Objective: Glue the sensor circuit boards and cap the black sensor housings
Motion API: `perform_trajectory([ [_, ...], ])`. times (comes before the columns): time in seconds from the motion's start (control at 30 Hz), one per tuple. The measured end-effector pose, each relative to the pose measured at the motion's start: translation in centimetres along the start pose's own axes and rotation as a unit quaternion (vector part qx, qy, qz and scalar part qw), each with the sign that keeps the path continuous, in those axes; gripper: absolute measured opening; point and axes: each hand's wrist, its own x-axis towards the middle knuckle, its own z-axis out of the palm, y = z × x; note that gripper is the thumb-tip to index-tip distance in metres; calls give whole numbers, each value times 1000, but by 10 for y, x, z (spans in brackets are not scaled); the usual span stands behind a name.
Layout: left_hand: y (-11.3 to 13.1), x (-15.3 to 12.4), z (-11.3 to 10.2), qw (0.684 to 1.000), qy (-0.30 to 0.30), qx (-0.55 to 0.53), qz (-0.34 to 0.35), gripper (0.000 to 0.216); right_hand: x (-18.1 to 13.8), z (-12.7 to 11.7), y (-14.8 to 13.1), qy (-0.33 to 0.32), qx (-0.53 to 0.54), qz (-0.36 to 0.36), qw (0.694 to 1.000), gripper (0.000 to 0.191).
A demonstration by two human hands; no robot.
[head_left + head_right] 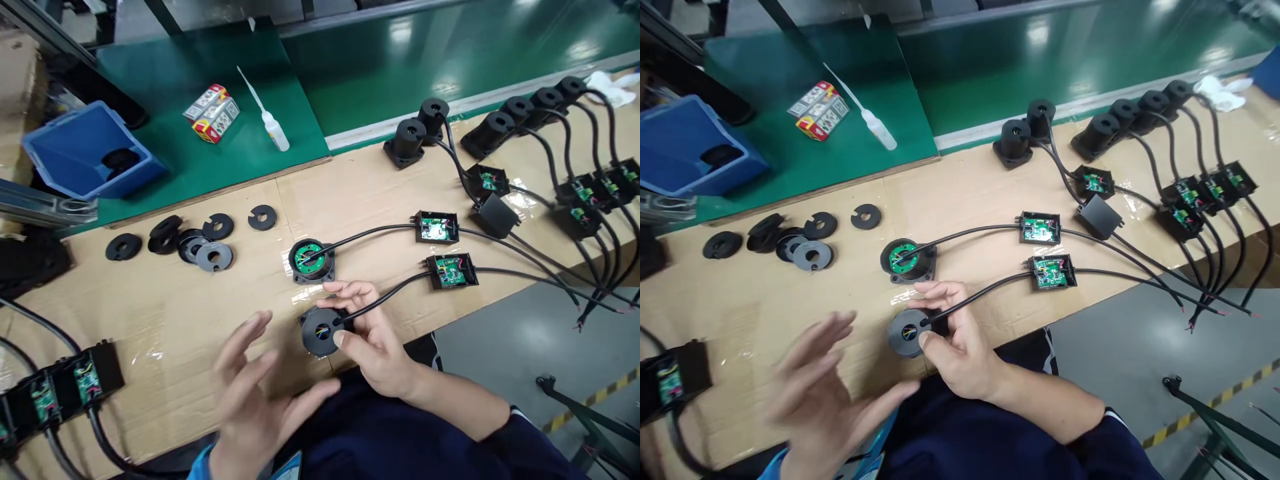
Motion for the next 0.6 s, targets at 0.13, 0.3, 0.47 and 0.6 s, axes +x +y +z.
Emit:
perform_trajectory([
  [0.13,-4,1,20,996,-67,-8,58,63,0,0,-1,4,8,9,1000,47],
  [0.3,-3,9,29,994,-100,-1,49,53,1,-4,2,0,16,4,1000,47],
  [0.47,5,22,22,994,-94,-40,42,56,-2,-11,0,-21,-14,-10,1000,49],
  [0.6,10,28,18,974,-109,-201,-13,55,-10,-22,-2,-85,-46,-49,994,71],
])
